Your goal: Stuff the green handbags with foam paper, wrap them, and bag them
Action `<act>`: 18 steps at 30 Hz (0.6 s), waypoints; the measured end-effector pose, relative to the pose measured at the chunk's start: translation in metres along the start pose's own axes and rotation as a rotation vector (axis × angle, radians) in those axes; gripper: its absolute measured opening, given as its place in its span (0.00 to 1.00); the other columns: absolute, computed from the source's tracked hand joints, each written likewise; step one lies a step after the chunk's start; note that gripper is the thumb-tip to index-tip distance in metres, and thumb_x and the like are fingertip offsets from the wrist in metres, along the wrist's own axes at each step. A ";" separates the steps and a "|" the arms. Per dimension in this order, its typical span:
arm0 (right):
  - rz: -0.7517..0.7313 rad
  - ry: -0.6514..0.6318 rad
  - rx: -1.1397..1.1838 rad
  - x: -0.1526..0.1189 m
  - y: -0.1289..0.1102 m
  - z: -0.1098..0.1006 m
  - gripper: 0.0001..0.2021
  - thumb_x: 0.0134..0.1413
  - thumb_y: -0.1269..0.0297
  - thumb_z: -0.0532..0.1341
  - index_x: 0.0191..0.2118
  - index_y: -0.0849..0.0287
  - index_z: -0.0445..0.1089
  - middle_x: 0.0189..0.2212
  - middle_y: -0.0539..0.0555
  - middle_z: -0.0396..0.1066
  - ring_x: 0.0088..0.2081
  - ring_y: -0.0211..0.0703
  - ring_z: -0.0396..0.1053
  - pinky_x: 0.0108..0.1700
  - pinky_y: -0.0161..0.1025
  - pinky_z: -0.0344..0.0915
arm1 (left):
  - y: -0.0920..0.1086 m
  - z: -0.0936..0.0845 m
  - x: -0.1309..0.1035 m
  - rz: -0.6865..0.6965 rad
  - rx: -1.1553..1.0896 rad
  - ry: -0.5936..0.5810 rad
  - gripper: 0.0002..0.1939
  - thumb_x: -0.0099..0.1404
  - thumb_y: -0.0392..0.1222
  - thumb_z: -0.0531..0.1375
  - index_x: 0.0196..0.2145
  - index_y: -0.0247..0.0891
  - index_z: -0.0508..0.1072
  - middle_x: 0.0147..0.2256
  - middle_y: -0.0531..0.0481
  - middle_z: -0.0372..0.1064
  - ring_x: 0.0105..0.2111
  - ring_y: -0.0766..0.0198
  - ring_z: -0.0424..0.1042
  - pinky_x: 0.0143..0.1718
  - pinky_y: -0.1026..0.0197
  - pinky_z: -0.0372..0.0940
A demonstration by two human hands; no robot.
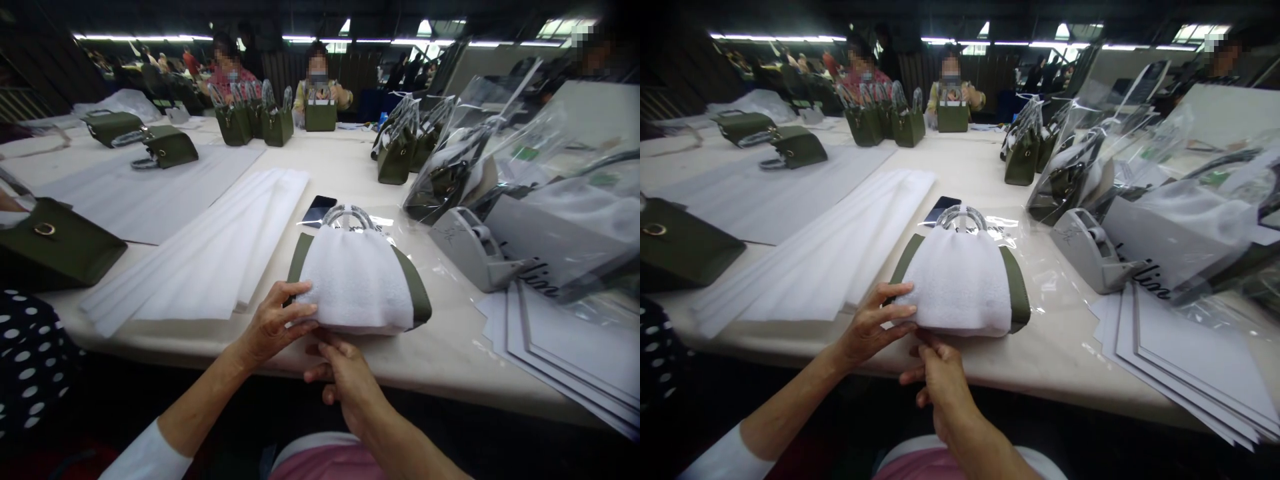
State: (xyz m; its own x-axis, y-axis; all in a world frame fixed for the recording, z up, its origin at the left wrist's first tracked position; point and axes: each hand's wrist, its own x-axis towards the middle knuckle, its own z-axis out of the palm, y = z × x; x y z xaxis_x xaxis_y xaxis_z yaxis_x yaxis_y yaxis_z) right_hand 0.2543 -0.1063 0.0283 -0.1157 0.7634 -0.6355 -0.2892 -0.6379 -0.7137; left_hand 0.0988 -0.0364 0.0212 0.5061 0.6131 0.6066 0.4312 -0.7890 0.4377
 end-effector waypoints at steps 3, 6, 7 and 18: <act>0.037 -0.043 -0.055 -0.001 0.008 -0.004 0.20 0.57 0.61 0.48 0.55 0.60 0.54 0.41 0.60 0.67 0.21 0.33 0.68 0.12 0.24 0.44 | 0.000 0.006 -0.002 0.040 0.098 0.019 0.11 0.59 0.38 0.61 0.41 0.39 0.66 0.50 0.42 0.58 0.47 0.55 0.62 0.44 0.50 0.63; -0.087 -0.240 -0.386 -0.020 -0.003 -0.008 0.16 0.58 0.60 0.47 0.48 0.62 0.62 0.28 0.54 0.69 0.16 0.33 0.64 0.12 0.26 0.47 | -0.002 0.012 -0.007 0.079 0.221 0.041 0.16 0.58 0.38 0.62 0.43 0.38 0.62 0.51 0.39 0.58 0.49 0.53 0.62 0.45 0.48 0.62; -0.292 -0.275 -0.533 -0.027 -0.011 -0.011 0.14 0.58 0.63 0.48 0.43 0.62 0.65 0.24 0.52 0.69 0.17 0.33 0.65 0.15 0.27 0.52 | -0.002 0.014 -0.009 0.089 0.256 0.047 0.16 0.59 0.38 0.61 0.44 0.39 0.61 0.51 0.38 0.57 0.49 0.53 0.61 0.46 0.48 0.62; -1.501 0.006 -1.606 -0.005 -0.065 -0.045 0.20 0.57 0.60 0.54 0.55 0.56 0.59 0.55 0.54 0.59 0.57 0.47 0.53 0.60 0.53 0.43 | -0.002 0.020 -0.017 0.150 0.421 0.126 0.13 0.60 0.35 0.58 0.43 0.38 0.61 0.50 0.38 0.60 0.51 0.56 0.63 0.48 0.53 0.64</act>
State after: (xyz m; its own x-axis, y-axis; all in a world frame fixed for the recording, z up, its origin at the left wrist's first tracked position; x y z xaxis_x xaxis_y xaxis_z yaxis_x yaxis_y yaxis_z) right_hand 0.3169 -0.0736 0.0647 -0.6194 0.6330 0.4644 0.6712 0.7338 -0.1049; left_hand 0.1048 -0.0441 -0.0032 0.5030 0.4630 0.7298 0.6390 -0.7678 0.0467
